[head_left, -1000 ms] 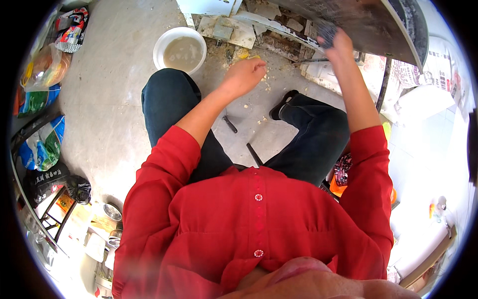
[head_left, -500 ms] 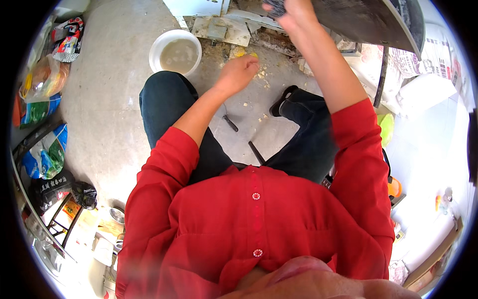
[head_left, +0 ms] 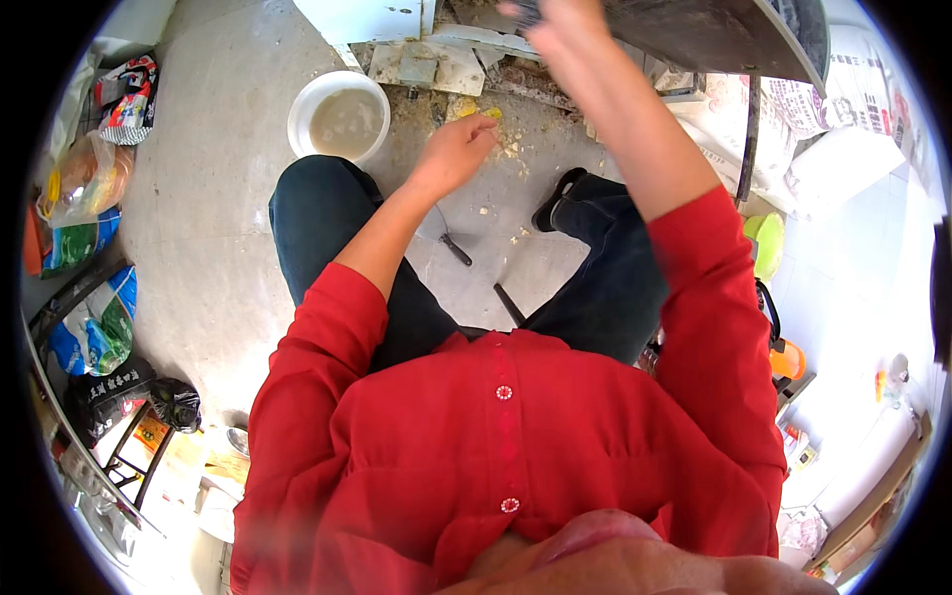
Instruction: The person cleans a dough mixer by scrubbing the interior and exterior surfaces with a scouring pad and frequently dipping it into a bucket of water.
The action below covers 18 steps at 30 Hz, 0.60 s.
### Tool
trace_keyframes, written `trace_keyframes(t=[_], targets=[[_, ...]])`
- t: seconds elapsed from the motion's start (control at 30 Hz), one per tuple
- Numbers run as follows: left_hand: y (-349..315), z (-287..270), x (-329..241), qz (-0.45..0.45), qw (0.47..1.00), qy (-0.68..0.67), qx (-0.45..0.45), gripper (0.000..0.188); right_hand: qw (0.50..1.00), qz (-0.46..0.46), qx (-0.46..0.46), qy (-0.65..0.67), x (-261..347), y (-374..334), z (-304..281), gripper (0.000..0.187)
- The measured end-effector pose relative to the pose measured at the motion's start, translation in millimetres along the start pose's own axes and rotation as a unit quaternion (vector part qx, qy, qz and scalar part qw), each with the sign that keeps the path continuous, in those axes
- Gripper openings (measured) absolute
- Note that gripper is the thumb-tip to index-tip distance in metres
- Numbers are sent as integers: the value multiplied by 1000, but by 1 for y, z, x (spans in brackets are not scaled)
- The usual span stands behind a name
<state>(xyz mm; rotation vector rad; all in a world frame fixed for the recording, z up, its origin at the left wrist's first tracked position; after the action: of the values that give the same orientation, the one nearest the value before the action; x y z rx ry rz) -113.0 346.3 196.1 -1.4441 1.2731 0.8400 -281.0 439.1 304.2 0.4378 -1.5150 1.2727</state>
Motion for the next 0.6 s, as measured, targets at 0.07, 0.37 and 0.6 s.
trace_keyframes(t=[0.07, 0.37, 0.6], targets=[[2, 2, -1, -8, 1000, -16, -6, 38, 999, 24, 40, 16, -2, -5, 17, 29], [5, 6, -15, 19, 999, -36, -8, 39, 984, -110, -139, -3, 106, 149, -330, 25], [6, -4, 5, -1, 999, -26, -30, 38, 997, -13, -78, 25, 35, 58, -129, 26]])
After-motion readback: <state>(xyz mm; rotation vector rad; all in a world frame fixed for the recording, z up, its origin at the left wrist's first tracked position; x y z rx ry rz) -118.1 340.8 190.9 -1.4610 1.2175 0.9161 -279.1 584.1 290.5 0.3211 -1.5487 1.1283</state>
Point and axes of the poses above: each hand's wrist, its own y-axis towards the middle knuckle, its own z-axis out of the palm, x = y × z, the point moved 9 cm from there along y, towards the middle knuckle, and after that the axes turned 13 degrees about -x, right-handed, at the moved point
